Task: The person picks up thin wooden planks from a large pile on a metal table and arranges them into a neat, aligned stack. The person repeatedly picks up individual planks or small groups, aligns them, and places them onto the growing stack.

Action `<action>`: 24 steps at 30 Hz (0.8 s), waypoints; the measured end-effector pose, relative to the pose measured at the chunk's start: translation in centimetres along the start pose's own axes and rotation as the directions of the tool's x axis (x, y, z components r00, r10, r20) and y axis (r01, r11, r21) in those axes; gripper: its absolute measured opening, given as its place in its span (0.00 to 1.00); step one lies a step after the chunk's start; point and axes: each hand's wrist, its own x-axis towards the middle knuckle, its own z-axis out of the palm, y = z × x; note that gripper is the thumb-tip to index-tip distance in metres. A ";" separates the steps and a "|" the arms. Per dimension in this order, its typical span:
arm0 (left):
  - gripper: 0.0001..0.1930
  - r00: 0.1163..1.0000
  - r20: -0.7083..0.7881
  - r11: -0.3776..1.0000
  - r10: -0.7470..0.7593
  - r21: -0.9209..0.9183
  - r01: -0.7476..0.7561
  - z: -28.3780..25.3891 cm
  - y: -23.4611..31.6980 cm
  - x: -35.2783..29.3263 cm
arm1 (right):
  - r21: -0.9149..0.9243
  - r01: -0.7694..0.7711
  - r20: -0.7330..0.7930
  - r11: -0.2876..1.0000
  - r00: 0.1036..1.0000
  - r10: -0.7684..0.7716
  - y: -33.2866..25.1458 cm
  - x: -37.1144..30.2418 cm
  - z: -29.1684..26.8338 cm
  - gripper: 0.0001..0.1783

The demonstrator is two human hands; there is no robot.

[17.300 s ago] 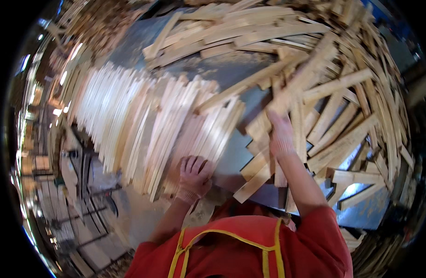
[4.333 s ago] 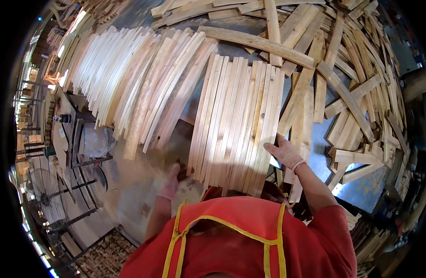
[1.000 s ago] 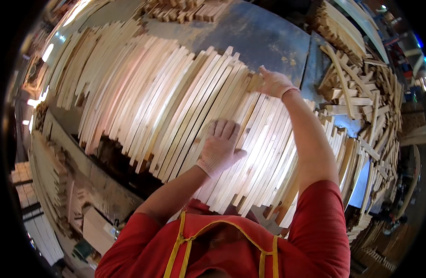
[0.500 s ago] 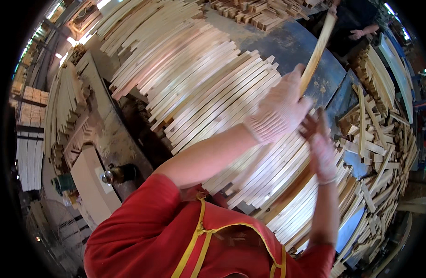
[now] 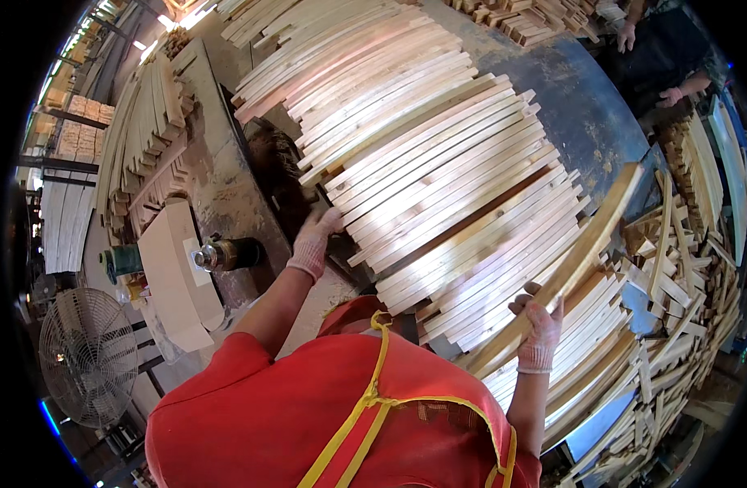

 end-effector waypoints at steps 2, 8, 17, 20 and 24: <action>0.31 0.937 0.248 0.954 -0.244 -0.113 0.278 -0.1 -0.4 0.5 | 0.016 -0.035 0.038 0.999 0.999 0.035 -0.2 0.4 2.0 0.35; 0.23 0.950 0.251 0.940 0.186 0.235 -0.246 0.0 5.8 -3.7 | -0.048 -0.029 0.046 0.998 0.998 0.031 -1.8 0.8 5.4 0.33; 0.35 0.599 0.512 0.766 0.615 -0.568 -0.301 12.0 13.8 -2.7 | -0.011 -0.036 0.076 0.999 0.996 0.036 -1.6 1.6 9.3 0.35; 0.23 0.586 0.172 0.352 0.792 -0.912 -0.209 12.8 24.3 -4.2 | -0.072 0.045 0.043 0.996 0.998 -0.042 -3.1 0.3 10.0 0.38; 0.22 0.691 0.299 0.456 0.658 -0.889 -0.050 10.9 34.5 -4.2 | -0.055 0.151 0.097 0.987 0.985 -0.146 -4.1 -0.5 8.2 0.42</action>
